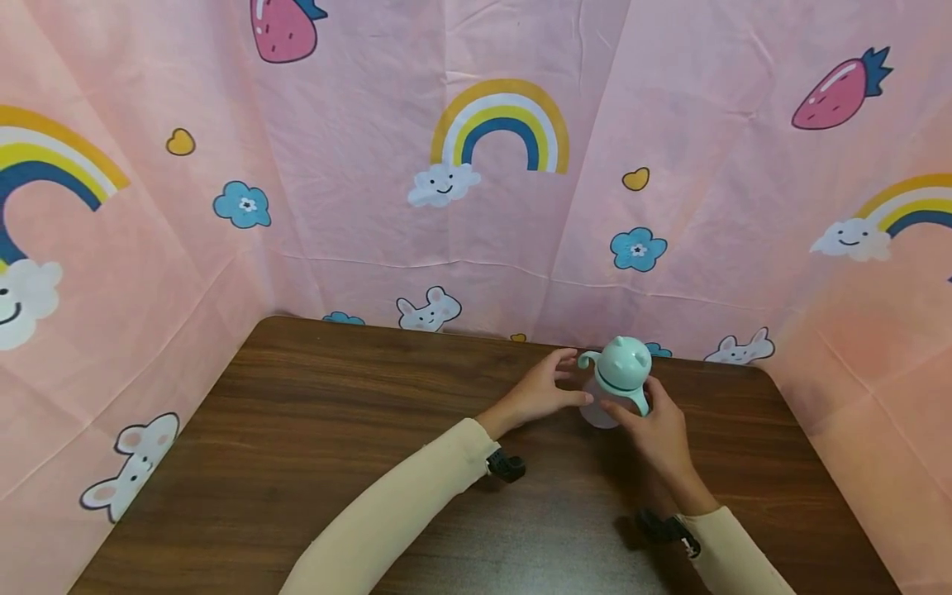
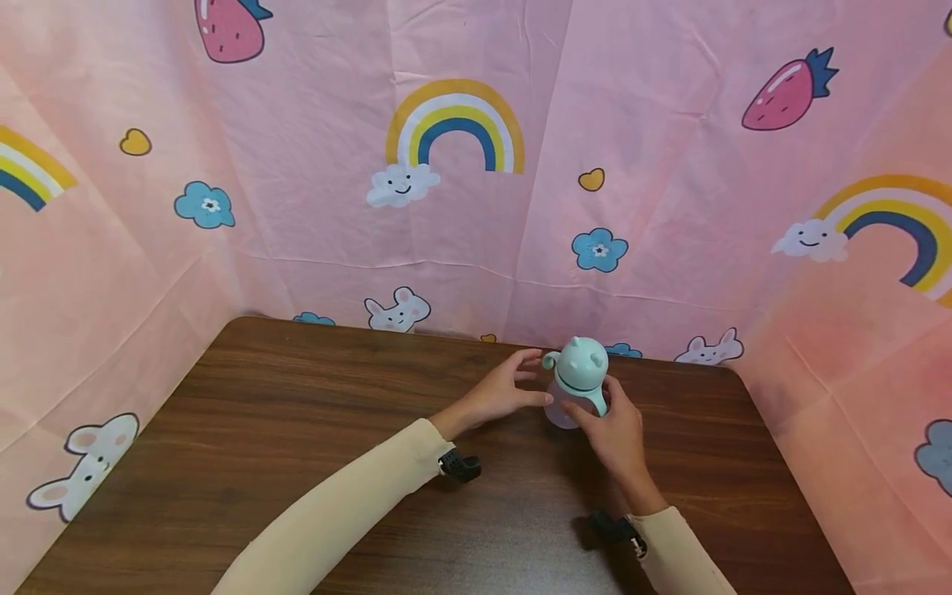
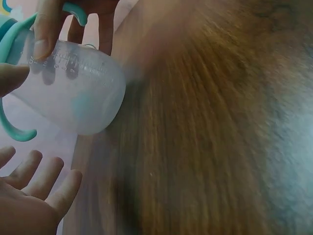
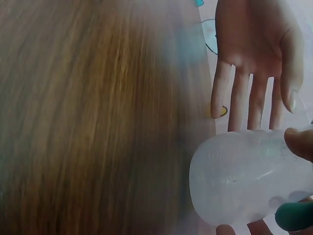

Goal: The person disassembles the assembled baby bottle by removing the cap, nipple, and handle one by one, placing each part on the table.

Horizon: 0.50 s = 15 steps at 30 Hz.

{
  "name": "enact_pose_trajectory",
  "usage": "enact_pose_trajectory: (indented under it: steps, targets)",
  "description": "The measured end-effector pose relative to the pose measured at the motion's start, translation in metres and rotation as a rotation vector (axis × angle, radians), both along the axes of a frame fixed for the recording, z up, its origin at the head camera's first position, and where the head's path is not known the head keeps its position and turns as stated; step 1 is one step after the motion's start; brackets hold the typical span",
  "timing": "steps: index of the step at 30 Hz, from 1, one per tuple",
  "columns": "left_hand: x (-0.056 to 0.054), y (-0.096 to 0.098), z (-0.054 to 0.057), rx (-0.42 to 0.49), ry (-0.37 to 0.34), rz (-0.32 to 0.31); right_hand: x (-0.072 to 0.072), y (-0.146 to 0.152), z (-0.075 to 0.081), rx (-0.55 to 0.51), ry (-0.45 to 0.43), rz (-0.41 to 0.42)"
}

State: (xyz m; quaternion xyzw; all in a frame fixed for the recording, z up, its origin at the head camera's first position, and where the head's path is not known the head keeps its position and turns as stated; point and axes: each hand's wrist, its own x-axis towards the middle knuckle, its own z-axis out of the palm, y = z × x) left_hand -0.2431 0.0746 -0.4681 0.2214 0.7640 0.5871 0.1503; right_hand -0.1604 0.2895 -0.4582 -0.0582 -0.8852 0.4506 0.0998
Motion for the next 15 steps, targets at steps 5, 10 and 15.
enact_pose_trajectory:
  steps: [5,10,15]
  targets:
    - [0.002,-0.012,-0.003,0.030,-0.017,-0.005,0.000,-0.009,0.002,-0.012,0.003,0.027]
    - [0.007,-0.026,-0.003,0.052,-0.029,-0.010,-0.002,-0.019,0.001,-0.022,0.028,0.073]
    - [0.010,-0.040,-0.004,0.059,-0.024,-0.012,-0.005,-0.027,-0.003,-0.016,0.066,0.121]
